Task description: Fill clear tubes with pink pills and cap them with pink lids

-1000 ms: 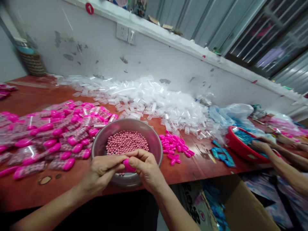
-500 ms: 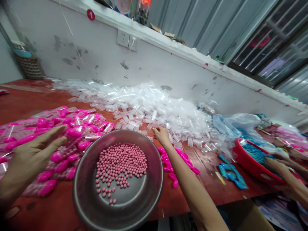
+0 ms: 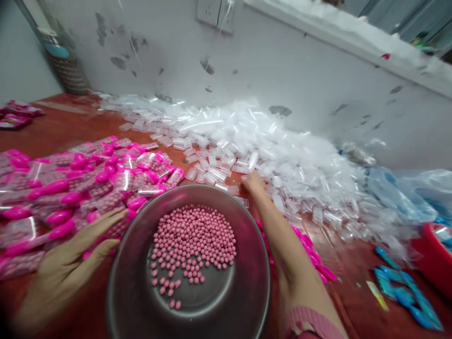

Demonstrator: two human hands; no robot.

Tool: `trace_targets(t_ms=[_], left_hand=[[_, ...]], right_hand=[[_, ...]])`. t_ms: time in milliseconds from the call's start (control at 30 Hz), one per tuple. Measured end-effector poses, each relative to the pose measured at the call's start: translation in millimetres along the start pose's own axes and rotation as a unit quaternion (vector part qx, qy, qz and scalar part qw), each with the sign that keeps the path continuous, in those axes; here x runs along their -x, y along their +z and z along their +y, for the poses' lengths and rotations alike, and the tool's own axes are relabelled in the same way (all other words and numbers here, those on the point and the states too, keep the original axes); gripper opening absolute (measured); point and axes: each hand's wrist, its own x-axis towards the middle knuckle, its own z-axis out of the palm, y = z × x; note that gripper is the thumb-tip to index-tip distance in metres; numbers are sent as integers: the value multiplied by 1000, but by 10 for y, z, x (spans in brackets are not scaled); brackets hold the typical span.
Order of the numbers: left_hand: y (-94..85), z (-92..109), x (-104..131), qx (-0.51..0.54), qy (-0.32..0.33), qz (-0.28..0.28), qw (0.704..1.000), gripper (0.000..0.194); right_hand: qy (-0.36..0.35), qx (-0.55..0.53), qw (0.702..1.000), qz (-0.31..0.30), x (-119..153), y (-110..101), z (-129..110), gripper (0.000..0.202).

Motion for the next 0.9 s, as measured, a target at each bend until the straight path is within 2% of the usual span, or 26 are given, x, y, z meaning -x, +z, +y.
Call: trace_targets(t_ms=[67, 133, 200, 267, 333, 433, 500, 600, 900], left_hand=[[58, 63, 33, 20, 27, -26, 999, 41], [112, 107, 57, 38, 43, -47, 997, 40], [152, 133, 72, 55, 46, -56, 996, 38], [177, 147, 77, 73, 43, -51, 995, 35], [189, 154, 77, 89, 42, -43, 994, 33], [196, 155, 78, 105, 50, -34, 993, 31], [196, 153, 82, 112, 57, -27, 992, 30], [188, 152, 85, 115, 65, -23, 991, 29], [164, 130, 90, 109, 90, -14, 990, 28]], right_hand=[[-17, -11, 1000, 1, 158, -135, 39, 39], [-59, -49, 997, 5, 466, -332, 42, 44], [-142, -115, 983, -8, 917, -546, -15, 46], [-228, -136, 960, -85, 1437, -704, -131, 39], [-254, -32, 954, -154, 1918, -741, -274, 33], [-265, 158, 925, -220, 2407, -560, -441, 26], [-265, 218, 908, -240, 2567, -370, -503, 26], [-258, 224, 911, -231, 2651, -151, -580, 25], [-262, 192, 931, -166, 2584, 90, -976, 29]])
